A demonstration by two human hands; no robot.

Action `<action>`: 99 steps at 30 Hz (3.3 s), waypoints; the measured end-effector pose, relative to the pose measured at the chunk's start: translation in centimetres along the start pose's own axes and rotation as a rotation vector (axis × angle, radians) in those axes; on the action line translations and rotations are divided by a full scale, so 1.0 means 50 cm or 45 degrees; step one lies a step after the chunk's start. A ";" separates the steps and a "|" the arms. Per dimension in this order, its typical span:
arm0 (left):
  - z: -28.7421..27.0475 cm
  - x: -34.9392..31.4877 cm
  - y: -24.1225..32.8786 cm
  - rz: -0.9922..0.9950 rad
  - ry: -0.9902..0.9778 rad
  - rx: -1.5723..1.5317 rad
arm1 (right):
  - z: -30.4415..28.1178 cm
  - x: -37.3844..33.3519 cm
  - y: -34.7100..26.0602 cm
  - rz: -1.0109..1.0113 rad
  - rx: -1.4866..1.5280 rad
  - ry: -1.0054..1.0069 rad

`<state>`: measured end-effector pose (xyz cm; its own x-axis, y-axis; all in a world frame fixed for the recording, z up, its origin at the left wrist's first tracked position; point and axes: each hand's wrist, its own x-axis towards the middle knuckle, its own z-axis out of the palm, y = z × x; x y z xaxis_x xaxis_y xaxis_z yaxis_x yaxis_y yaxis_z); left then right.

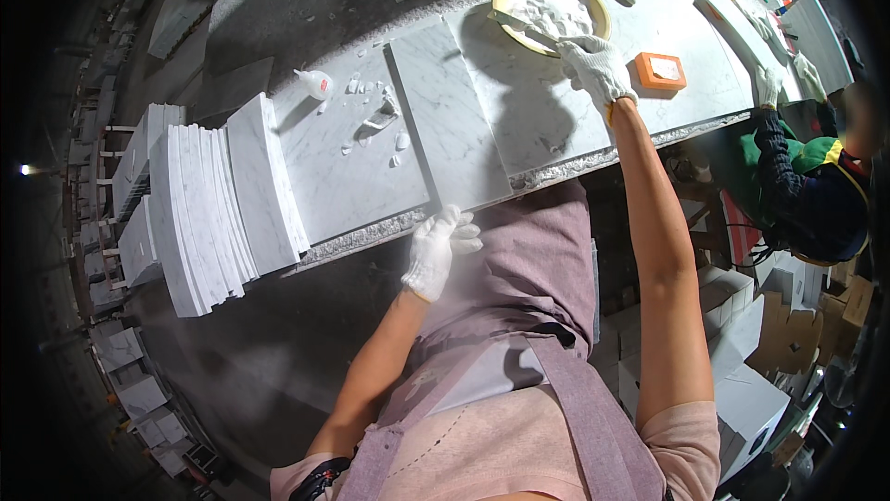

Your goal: The person repeatedly picks white rectangular tiles from a stack, uses a small metal scraper to trim edges and corners, and places the trimmed tiles back on the stack. The person also occasionally wipes the work surface with a cloth.

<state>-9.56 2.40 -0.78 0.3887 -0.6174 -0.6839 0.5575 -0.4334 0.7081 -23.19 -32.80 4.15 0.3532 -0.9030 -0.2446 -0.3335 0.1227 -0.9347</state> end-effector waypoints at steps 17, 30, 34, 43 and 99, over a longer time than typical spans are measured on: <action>0.020 0.003 0.002 -0.119 0.049 -0.296 | -0.011 -0.436 0.088 0.212 0.264 -0.041; 0.033 0.004 0.000 -0.045 0.084 -0.287 | 0.094 -0.489 0.180 -0.122 -0.037 0.195; 0.032 0.003 0.001 -0.045 0.057 -0.271 | 0.101 -0.493 0.180 -0.405 -0.083 0.223; 0.009 -0.040 0.020 0.016 -0.096 -0.037 | 0.104 -0.493 0.170 -0.766 -0.364 0.410; -0.008 0.106 0.082 1.095 0.258 0.342 | 0.067 -0.483 0.103 -0.041 0.015 -0.211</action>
<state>-4.93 -2.36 -1.57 0.7254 -0.6815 0.0964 -0.1616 -0.0325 0.9863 -30.48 -8.99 4.39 0.5032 -0.8264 -0.2528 -0.3099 0.1005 -0.9454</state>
